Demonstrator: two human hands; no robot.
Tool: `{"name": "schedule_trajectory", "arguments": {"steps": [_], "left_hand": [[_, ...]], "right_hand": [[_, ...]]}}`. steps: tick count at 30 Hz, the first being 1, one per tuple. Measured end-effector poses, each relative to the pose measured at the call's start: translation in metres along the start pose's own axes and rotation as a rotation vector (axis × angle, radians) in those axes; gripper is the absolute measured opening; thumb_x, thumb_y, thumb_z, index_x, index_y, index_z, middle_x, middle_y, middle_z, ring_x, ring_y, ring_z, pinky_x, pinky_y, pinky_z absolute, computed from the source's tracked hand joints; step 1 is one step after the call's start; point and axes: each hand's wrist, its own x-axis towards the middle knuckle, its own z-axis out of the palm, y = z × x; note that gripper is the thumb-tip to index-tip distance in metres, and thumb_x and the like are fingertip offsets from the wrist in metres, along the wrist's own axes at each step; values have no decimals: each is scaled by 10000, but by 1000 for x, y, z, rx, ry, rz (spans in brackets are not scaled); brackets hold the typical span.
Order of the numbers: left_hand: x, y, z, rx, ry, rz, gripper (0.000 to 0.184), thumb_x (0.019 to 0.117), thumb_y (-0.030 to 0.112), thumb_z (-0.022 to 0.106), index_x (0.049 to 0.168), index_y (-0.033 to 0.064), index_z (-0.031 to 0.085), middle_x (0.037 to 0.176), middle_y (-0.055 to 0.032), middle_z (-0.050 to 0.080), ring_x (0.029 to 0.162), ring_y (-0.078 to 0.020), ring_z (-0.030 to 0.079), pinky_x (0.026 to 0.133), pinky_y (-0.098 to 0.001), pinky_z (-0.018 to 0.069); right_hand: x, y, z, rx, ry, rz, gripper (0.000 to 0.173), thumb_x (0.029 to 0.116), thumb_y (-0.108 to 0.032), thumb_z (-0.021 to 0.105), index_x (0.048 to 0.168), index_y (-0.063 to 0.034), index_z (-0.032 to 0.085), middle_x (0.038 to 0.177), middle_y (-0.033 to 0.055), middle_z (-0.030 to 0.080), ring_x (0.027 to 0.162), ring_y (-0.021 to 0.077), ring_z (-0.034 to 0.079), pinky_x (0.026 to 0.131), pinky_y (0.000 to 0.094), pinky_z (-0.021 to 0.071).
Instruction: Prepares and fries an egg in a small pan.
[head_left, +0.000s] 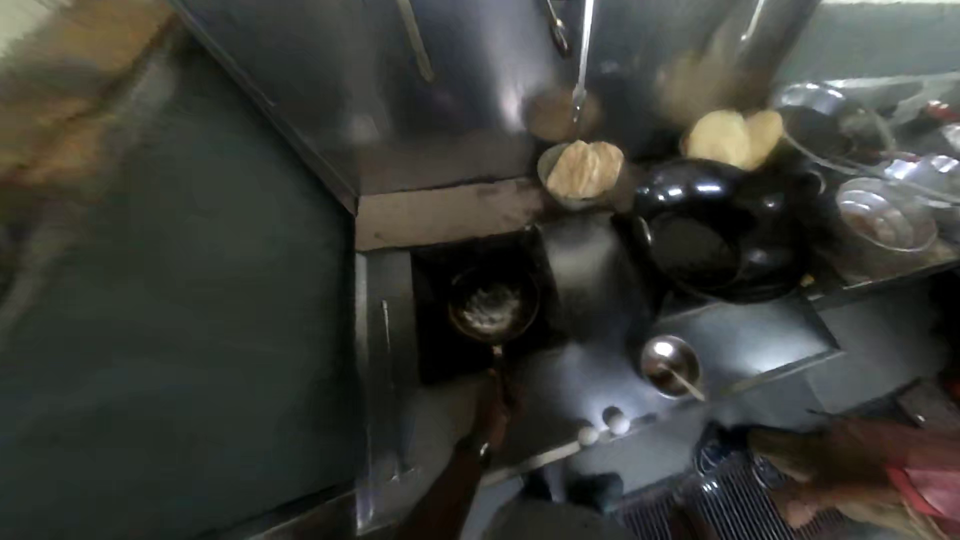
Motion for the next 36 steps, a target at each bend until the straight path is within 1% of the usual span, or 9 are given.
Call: {"name": "schedule_trajectory", "arguments": {"steps": [2, 5, 9, 12, 14, 20, 22, 27, 36], "left_hand": [[-5, -1, -8, -122, -8, -74, 805, 1037, 692, 168, 1441, 58, 456, 1151, -191, 691, 949, -296, 708, 820, -462, 600], [-30, -18, -20, -185, 95, -140, 792, 1068, 619, 83, 1493, 23, 388, 1230, -208, 644, 1005, -276, 675, 867, -435, 564], [-63, -62, -23, 116, 7, -325, 398, 1119, 261, 413, 1350, -42, 527, 1110, -185, 669, 898, -231, 675, 794, -376, 575], [-58, -91, -10, 515, -304, -378, 433, 1094, 308, 493, 1396, 2, 546, 1219, -178, 683, 1011, -247, 704, 885, -415, 587], [-56, -100, 10, 595, -285, -280, 518, 1061, 401, 542, 1424, 32, 536, 1200, -182, 692, 1002, -270, 717, 884, -450, 597], [-42, -49, 44, 137, 352, 151, 591, 1080, 272, 527, 1550, -8, 303, 1285, -270, 598, 988, -319, 687, 831, -475, 602], [-31, -28, 32, 215, 379, 223, 596, 1081, 254, 515, 1557, -12, 275, 1252, -246, 616, 994, -296, 696, 849, -459, 612], [3, 1, 22, 464, 401, 140, 411, 1084, 309, 510, 1299, -33, 584, 1049, -157, 709, 900, -229, 720, 833, -411, 617], [4, 0, 44, 294, 467, 156, 372, 1081, 282, 529, 1233, -47, 613, 969, -153, 697, 805, -223, 695, 766, -396, 608]], "right_hand": [[36, -6, 20, 42, 44, -100, 449, 1018, -350, 595, 1370, -75, 636, 1240, 156, 710, 1137, 289, 690, 1025, 510, 538], [67, -59, 22, -70, 66, -198, 487, 995, -319, 624, 1445, -138, 581, 1392, 132, 623, 1245, 274, 629, 1063, 465, 516], [95, -103, 30, -315, 85, -323, 570, 969, -255, 639, 1520, -191, 505, 1590, 150, 428, 1438, 337, 455, 1139, 490, 444], [117, -116, 38, -440, 47, -333, 584, 959, -224, 635, 1526, -223, 498, 1629, 136, 377, 1453, 343, 435, 1129, 509, 445], [128, -121, 40, -514, 15, -334, 577, 979, -215, 601, 1542, -236, 480, 1630, 131, 379, 1459, 342, 425, 1133, 514, 436], [147, -134, 30, -527, -64, -318, 582, 969, -271, 639, 1530, -225, 490, 1552, 147, 474, 1397, 361, 489, 1103, 542, 458], [152, -131, 27, -420, -44, -314, 576, 958, -332, 657, 1499, -183, 528, 1513, 166, 509, 1378, 351, 510, 1110, 520, 459], [151, -119, 17, -39, 62, -364, 503, 933, -351, 693, 1344, -63, 652, 1257, 186, 682, 1150, 301, 668, 1025, 468, 529], [119, -90, -24, 414, -171, -184, 410, 1001, -257, 672, 1310, 8, 626, 1056, 174, 728, 863, 246, 741, 802, 423, 632]]}}
